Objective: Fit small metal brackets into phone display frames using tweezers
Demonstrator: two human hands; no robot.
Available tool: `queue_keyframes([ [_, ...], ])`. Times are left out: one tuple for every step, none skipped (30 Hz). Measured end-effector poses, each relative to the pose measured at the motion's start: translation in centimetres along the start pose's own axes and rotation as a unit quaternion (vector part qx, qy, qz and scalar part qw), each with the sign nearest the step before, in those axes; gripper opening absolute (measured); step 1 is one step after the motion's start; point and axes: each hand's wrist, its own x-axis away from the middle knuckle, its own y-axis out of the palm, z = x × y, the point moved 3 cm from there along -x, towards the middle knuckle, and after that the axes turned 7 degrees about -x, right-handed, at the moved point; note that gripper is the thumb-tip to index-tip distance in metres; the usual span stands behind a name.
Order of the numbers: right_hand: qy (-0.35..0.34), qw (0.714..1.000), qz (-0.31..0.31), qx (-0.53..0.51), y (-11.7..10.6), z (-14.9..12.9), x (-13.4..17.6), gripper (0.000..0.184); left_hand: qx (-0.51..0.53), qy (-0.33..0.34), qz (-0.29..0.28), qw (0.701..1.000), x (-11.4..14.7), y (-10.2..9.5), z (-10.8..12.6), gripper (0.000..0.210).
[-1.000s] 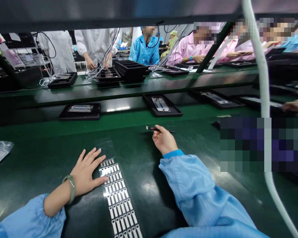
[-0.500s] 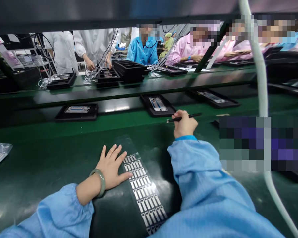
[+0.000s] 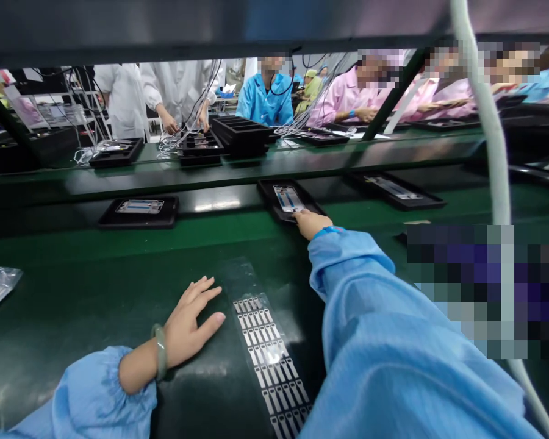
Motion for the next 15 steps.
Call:
queue_keyframes([
  [-0.014,1.000,-0.005,0.019,-0.2,-0.5,-0.1,0.034,0.015,-0.006,0.012,1.000,0.3,-0.3,-0.4,0.050],
  [-0.032,0.999,-0.010,0.035,-0.6,-1.3,-0.1,0.034,0.030,-0.013,0.024,0.999,0.5,-0.7,-0.8,0.047],
  [-0.052,0.997,-0.013,0.048,-1.1,-2.2,0.0,0.034,0.045,-0.020,0.037,0.998,0.8,-1.1,-1.3,0.044],
  [-0.075,0.995,-0.016,0.059,-1.7,-3.4,0.2,0.034,0.059,-0.028,0.051,0.997,1.0,-1.5,-1.7,0.042],
  [-0.100,0.993,-0.017,0.069,-2.3,-4.7,0.6,0.033,0.073,-0.037,0.065,0.995,1.3,-2.0,-2.3,0.040],
  [-0.126,0.989,-0.018,0.076,-3.0,-6.3,1.1,0.031,0.085,-0.047,0.080,0.992,1.6,-2.5,-2.8,0.039],
  [-0.154,0.985,-0.017,0.080,-3.7,-7.9,1.8,0.028,0.096,-0.059,0.094,0.989,1.9,-3.1,-3.4,0.038],
  [-0.185,0.979,-0.019,0.083,-4.4,-9.7,2.7,0.028,0.105,-0.072,0.108,0.986,2.2,-3.6,-4.1,0.038],
  [-0.216,0.973,-0.022,0.083,-4.9,-11.5,3.9,0.028,0.113,-0.086,0.121,0.982,2.5,-4.2,-4.7,0.038],
  [-0.250,0.964,-0.028,0.082,-5.4,-13.2,5.3,0.027,0.119,-0.101,0.132,0.979,2.9,-4.7,-5.4,0.038],
  [-0.282,0.955,-0.037,0.080,-5.8,-14.9,6.8,0.027,0.123,-0.115,0.143,0.975,3.3,-5.2,-6.2,0.039],
  [-0.311,0.946,-0.044,0.078,-6.0,-16.4,8.5,0.027,0.126,-0.128,0.153,0.972,3.7,-5.7,-6.9,0.040],
  [-0.339,0.937,-0.052,0.074,-6.2,-17.8,10.2,0.028,0.128,-0.140,0.163,0.968,4.0,-6.2,-7.6,0.040],
  [-0.364,0.927,-0.060,0.071,-6.3,-19.0,12.0,0.028,0.129,-0.150,0.173,0.965,4.4,-6.7,-8.2,0.041],
  [-0.385,0.918,-0.067,0.067,-6.3,-20.2,13.7,0.029,0.129,-0.158,0.184,0.962,4.7,-7.1,-8.8,0.042],
])
